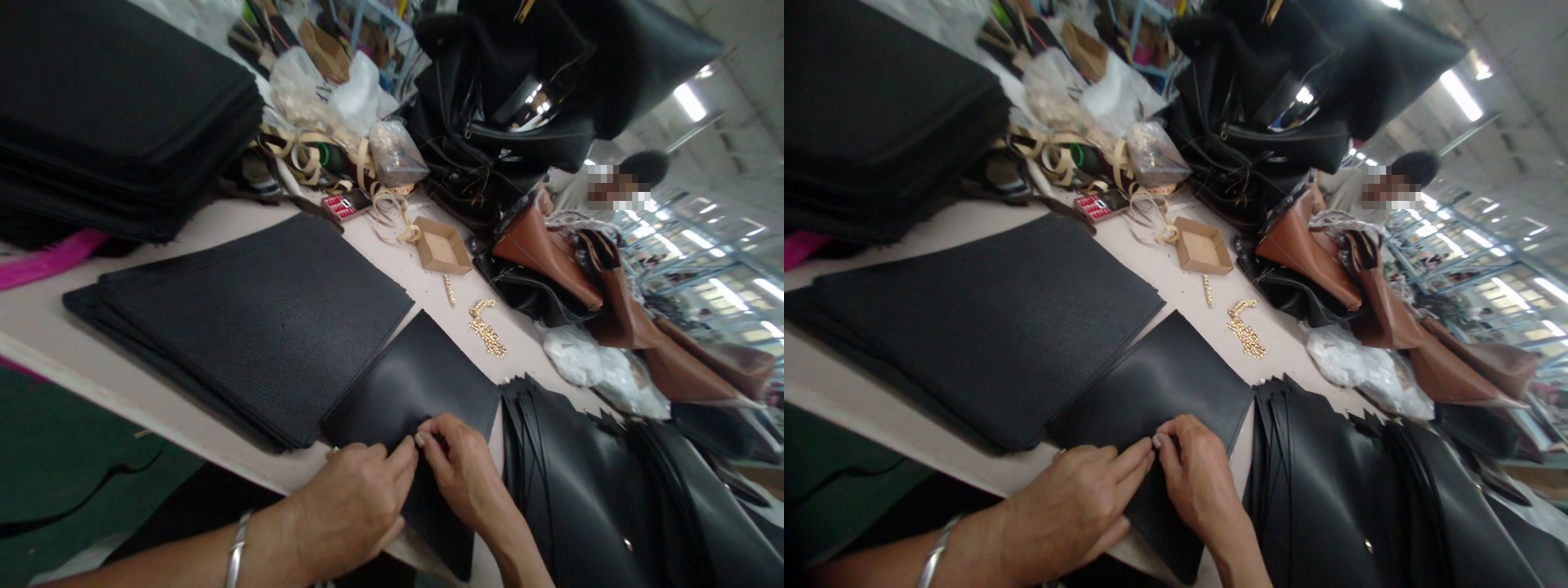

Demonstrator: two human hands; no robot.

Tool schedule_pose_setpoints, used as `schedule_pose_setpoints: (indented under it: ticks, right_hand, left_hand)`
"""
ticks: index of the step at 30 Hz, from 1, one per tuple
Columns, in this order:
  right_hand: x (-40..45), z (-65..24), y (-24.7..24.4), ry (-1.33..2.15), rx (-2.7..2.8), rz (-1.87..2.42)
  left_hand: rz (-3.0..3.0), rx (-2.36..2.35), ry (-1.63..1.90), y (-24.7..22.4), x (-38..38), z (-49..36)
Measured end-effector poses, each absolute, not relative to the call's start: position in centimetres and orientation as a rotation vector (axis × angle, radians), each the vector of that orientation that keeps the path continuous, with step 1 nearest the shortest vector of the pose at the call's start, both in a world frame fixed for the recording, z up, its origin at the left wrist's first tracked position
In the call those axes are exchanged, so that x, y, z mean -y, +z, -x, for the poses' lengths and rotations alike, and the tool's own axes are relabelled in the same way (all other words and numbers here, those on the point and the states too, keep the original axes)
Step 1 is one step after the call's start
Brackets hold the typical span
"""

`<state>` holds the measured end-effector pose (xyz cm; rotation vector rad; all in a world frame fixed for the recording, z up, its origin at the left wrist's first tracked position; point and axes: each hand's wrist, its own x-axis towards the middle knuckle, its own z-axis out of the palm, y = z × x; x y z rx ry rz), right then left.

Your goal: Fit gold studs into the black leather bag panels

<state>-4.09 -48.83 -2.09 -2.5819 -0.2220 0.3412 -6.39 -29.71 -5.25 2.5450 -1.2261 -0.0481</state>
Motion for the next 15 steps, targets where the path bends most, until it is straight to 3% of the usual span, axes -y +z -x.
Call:
schedule_pose_setpoints:
  ticks: [15]
  right_hand:
    - [48.2, 0.2, -0.6, 0.736, 0.08, 2.679]
  left_hand:
    - [-2.522, 1.282, -0.058, -5.9, 29.8, 6.2]
